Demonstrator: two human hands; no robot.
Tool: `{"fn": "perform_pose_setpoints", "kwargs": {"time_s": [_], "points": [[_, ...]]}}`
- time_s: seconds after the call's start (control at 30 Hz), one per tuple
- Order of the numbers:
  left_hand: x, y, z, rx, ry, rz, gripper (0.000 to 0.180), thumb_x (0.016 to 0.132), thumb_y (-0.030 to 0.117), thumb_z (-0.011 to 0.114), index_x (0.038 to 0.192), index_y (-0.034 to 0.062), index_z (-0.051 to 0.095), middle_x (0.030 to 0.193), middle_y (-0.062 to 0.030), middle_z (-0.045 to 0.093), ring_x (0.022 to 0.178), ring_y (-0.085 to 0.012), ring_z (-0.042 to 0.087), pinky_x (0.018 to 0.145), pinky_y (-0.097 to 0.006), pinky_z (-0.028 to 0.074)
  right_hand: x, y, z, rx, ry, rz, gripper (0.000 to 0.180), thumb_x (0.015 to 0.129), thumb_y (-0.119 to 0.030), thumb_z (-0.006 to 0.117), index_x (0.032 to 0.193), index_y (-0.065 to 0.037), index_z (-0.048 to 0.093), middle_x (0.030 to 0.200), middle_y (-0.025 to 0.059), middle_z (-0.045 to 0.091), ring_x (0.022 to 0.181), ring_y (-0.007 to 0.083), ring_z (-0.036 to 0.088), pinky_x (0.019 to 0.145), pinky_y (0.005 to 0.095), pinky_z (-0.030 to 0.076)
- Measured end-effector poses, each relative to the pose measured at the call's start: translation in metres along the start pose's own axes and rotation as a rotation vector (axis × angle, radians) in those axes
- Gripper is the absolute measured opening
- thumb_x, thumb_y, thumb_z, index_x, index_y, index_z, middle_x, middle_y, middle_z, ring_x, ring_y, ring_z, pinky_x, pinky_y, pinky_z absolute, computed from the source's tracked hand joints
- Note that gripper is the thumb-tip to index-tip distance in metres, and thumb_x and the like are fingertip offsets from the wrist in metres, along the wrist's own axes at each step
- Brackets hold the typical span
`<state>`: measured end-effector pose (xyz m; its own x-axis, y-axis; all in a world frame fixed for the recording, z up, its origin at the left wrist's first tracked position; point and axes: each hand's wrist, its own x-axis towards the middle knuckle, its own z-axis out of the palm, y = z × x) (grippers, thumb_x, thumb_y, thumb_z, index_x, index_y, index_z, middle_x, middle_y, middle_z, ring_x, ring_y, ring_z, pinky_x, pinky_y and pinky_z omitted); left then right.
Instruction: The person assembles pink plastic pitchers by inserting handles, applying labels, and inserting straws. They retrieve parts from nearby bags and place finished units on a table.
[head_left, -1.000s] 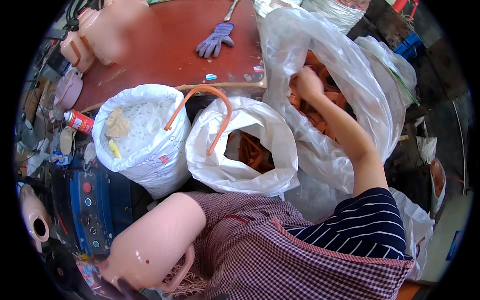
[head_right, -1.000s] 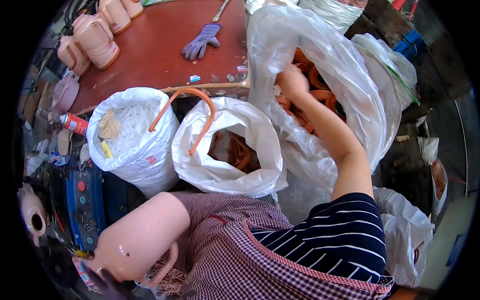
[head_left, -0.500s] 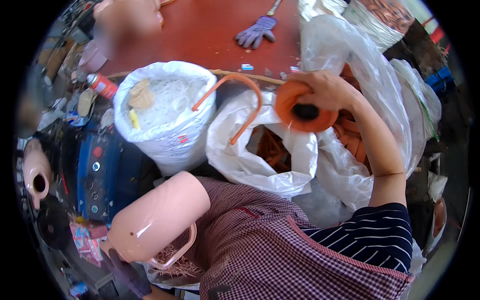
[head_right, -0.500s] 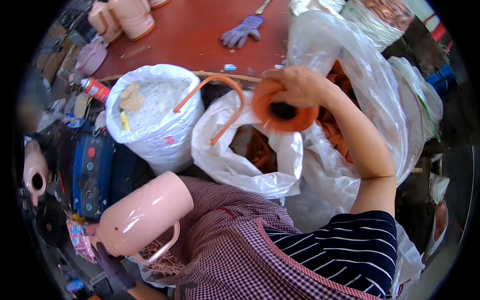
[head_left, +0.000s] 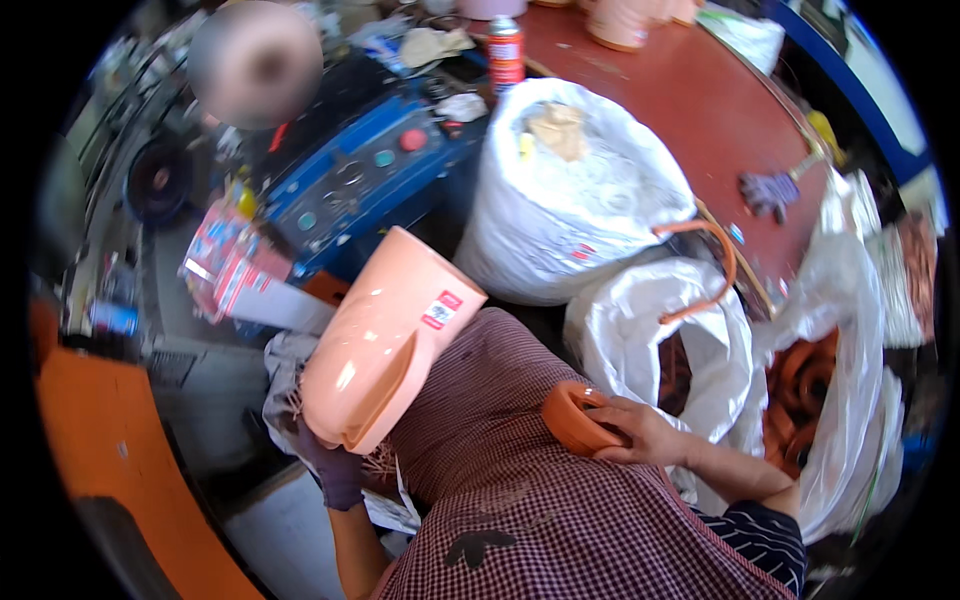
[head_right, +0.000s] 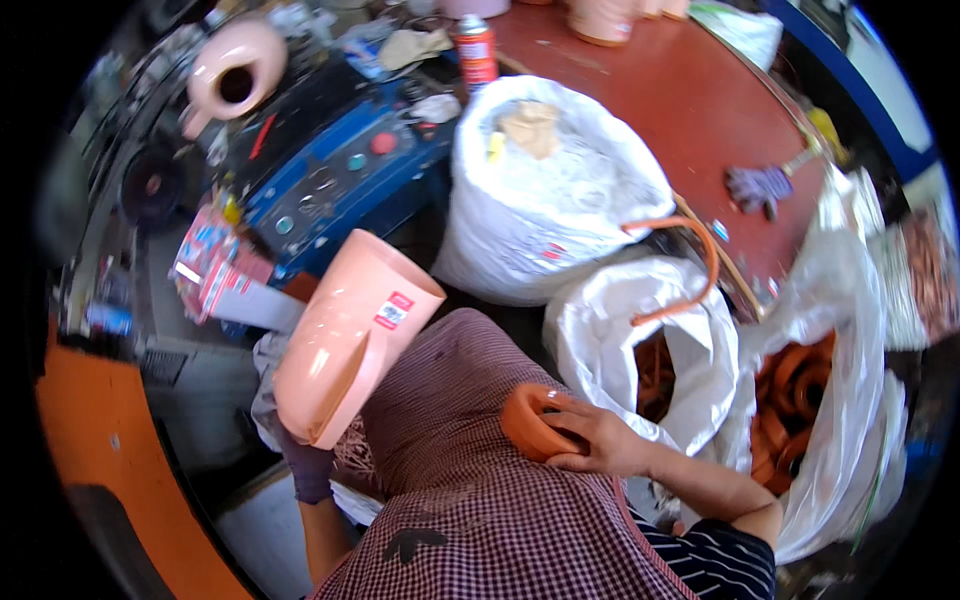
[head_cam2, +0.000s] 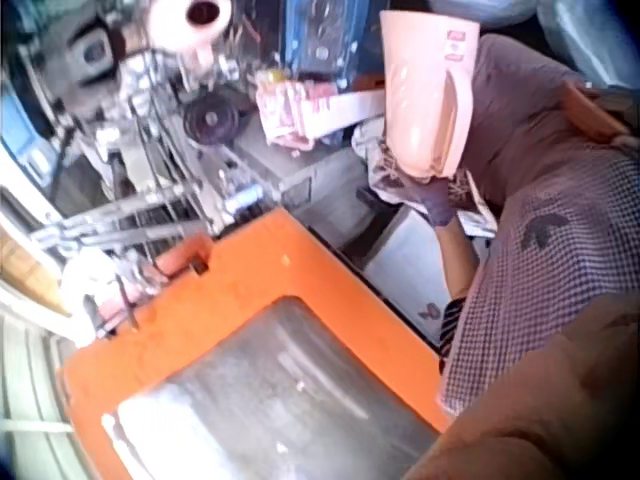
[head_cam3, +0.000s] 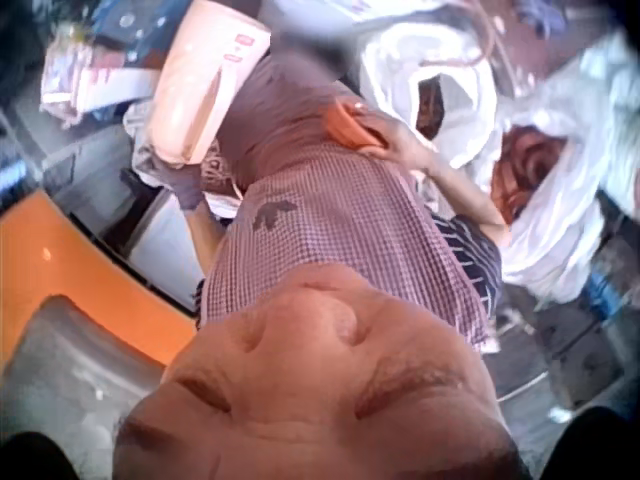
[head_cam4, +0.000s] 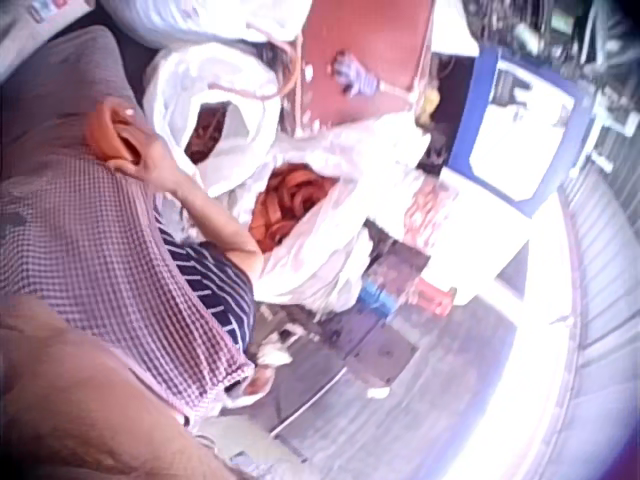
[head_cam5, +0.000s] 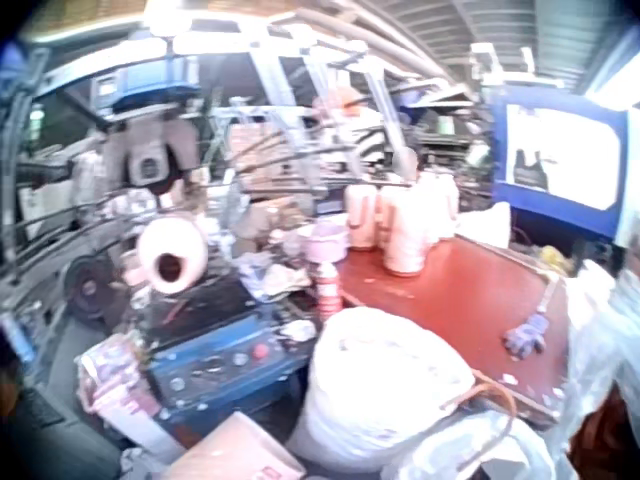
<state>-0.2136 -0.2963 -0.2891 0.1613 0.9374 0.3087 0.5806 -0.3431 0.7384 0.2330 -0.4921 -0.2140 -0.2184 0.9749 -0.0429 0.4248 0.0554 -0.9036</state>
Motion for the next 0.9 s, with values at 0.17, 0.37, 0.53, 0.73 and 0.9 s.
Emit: {"fn": "perform_pose_setpoints", "kwargs": {"time_s": [0.17, 0.37, 0.53, 0.73, 0.9], "points": [[-0.024, 0.023, 0.004, -0.67, 0.033, -0.437, 0.044, 0.09, 0.003, 0.059, 0.132, 0.0009, 0.045, 0.131, -0.0133, 0.054, 0.116, -0.0239, 0.056, 0.096, -0.037, 0.048, 0.073, 0.037, -0.031, 0.389, 0.313, 0.459, 0.047, 0.096, -0.035, 0.057, 0.12, 0.005, 0.059, 0.102, 0.0102, 0.066, 0.093, 0.0137, 0.06, 0.081, 0.0299, 0.05], [-0.043, 0.046, 0.006, -0.976, 0.021, -0.602, 0.039, 0.094, 0.011, 0.056, 0.13, 0.0049, 0.044, 0.129, -0.0129, 0.055, 0.116, -0.0237, 0.057, 0.096, -0.039, 0.048, 0.198, -0.039, -0.039, -0.09, 0.474, -0.348, 0.046, 0.084, -0.023, 0.068, 0.119, 0.006, 0.058, 0.086, 0.016, 0.054, 0.083, 0.0291, 0.052, 0.078, 0.0358, 0.043], [-0.063, 0.027, 0.014, -0.843, -0.042, -0.559, 0.039, 0.1, 0.027, 0.043, 0.133, 0.0059, 0.045, 0.132, -0.0121, 0.054, 0.121, -0.0245, 0.053, 0.1, -0.039, 0.046, 0.175, -0.055, -0.031, -0.244, 0.397, -0.512, 0.051, 0.086, -0.032, 0.066, 0.118, 0.008, 0.058, 0.083, 0.0156, 0.053, 0.078, 0.0301, 0.051, 0.073, 0.0375, 0.043], [-0.028, 0.056, 0.008, -1.125, 0.193, -0.708, 0.049, 0.103, 0.04, 0.034, 0.137, 0.0069, 0.044, 0.136, -0.011, 0.052, 0.122, -0.0249, 0.051, 0.104, -0.04, 0.041, 0.152, -0.049, -0.03, -0.167, 0.54, -0.404, 0.048, 0.098, -0.037, 0.045, 0.113, 0.006, 0.059, 0.083, 0.0161, 0.055, 0.075, 0.0279, 0.051, 0.072, 0.0369, 0.043], [0.017, 0.097, -0.012, -0.414, 0.321, -0.234, 0.043, 0.091, 0.017, 0.06, 0.127, -0.0021, 0.048, 0.122, -0.0156, 0.058, 0.109, -0.0228, 0.058, 0.091, -0.035, 0.049, 0.176, 0.005, -0.029, 0.059, 0.774, -0.023, 0.031, 0.102, -0.02, 0.04, 0.099, 0.002, 0.062, 0.092, 0.0115, 0.069, 0.085, 0.0215, 0.064, 0.079, 0.0348, 0.049]]}}
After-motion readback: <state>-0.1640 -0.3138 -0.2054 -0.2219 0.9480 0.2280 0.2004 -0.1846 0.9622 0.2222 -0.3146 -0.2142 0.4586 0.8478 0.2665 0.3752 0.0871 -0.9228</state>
